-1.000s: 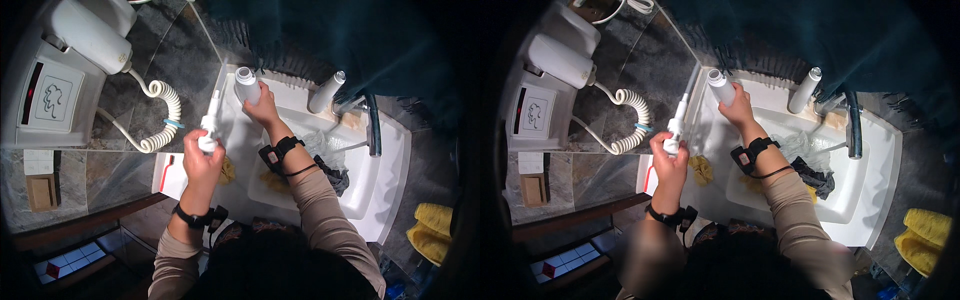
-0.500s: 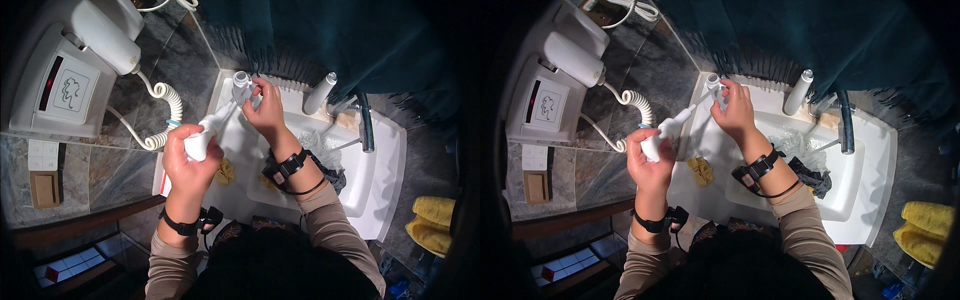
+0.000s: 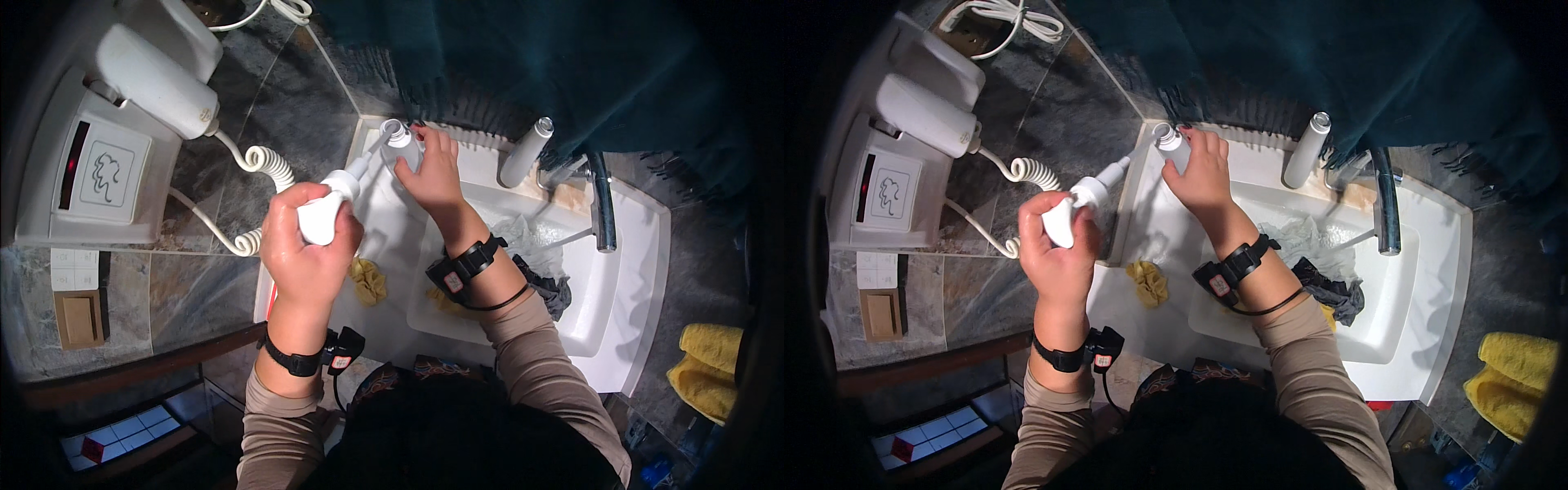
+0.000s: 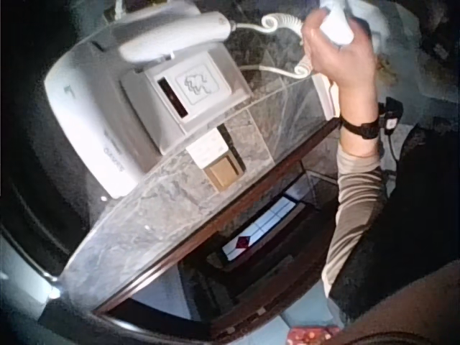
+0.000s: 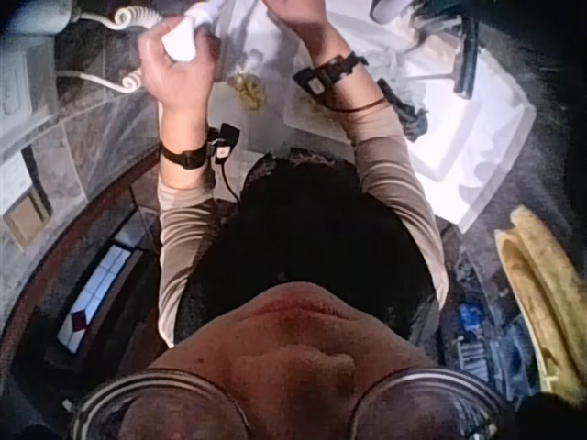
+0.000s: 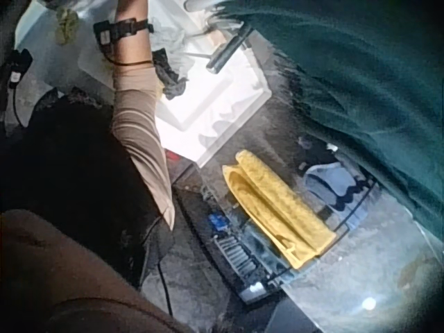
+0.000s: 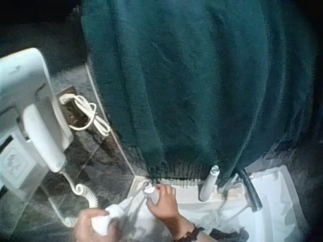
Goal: The person washes several small garments by hand in a bathroom sink. They place items into the sink, wet them under running water, apply soap from a dispenser, scrub and rinse each piece, then wring out excess water. The person also wipes the sink basin and countertop with a cloth during the process.
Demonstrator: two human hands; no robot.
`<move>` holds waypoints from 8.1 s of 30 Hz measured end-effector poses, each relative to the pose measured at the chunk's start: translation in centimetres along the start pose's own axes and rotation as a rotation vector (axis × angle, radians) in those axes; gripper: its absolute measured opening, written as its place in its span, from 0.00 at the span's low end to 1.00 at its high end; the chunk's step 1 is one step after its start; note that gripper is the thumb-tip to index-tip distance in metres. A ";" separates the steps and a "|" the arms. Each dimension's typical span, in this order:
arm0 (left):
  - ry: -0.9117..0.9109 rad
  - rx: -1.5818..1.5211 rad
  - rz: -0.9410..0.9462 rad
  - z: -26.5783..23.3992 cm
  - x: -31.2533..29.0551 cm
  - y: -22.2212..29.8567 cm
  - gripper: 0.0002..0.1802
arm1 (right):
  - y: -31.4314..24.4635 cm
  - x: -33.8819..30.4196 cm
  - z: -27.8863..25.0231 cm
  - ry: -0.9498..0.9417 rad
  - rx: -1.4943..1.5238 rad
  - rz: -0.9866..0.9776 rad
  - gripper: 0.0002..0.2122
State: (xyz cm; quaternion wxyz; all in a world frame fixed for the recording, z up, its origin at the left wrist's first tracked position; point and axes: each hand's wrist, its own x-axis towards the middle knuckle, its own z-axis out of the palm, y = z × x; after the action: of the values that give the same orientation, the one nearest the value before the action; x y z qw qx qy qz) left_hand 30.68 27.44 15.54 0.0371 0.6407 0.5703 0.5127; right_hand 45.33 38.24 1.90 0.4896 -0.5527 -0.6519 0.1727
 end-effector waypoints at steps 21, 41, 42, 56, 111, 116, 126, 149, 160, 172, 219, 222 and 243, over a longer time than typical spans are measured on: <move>-0.151 -0.266 -0.271 9.3 5.3 -4.7 0.25 | 0.3 2.5 1.6 -0.032 0.075 0.060 0.26; -0.217 -0.128 -0.421 12.1 1.1 -11.4 0.34 | 5.0 0.5 9.0 -0.047 0.100 -0.043 0.30; -0.207 -0.206 -0.436 12.2 0.6 -11.7 0.32 | 4.9 0.4 9.8 -0.012 0.089 -0.059 0.31; -0.336 -0.336 -0.496 10.5 -4.9 -12.4 0.16 | 11.0 -6.9 -5.1 0.669 -0.002 0.351 0.22; -0.347 0.579 -0.471 -14.9 -21.8 -26.0 0.22 | -4.3 -22.6 11.9 -0.742 0.054 -0.305 0.22; -0.439 0.668 -0.618 -13.8 -21.6 -28.6 0.21 | -5.7 -25.0 11.5 -0.547 -0.252 -0.367 0.25; -0.382 0.571 -0.601 -15.6 -22.3 -28.3 0.15 | -9.1 -26.1 16.6 -0.459 -0.198 -0.257 0.18; -0.095 -0.066 -0.702 -23.4 -23.0 -21.0 0.06 | -14.6 -27.2 24.8 -0.618 0.042 -0.271 0.13; -0.100 -0.072 -0.785 -24.7 -23.1 -20.1 0.07 | -13.6 -27.0 28.5 -0.430 -0.219 -0.263 0.05; -0.055 -0.032 -0.820 -24.9 -24.3 -22.1 0.07 | -15.7 -28.4 26.3 -0.682 -0.051 0.025 0.09; -0.684 0.582 -0.112 -11.8 -18.9 -22.7 0.10 | -0.2 -38.9 -3.5 -0.313 -0.043 -0.092 0.16; -0.703 0.544 0.005 -10.2 -18.3 -21.2 0.07 | 1.0 -39.1 -7.0 -0.478 -0.230 -0.111 0.19; -1.056 0.515 -0.054 0.8 -21.8 -8.8 0.12 | 13.0 -44.7 -33.8 0.264 -0.372 0.591 0.16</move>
State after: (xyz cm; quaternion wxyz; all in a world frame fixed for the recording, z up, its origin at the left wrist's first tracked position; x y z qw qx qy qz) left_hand 28.98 14.14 -3.84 0.1721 0.7829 0.5970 -0.0320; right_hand 76.49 -7.90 -12.48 0.3898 -0.8140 -0.4158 0.1123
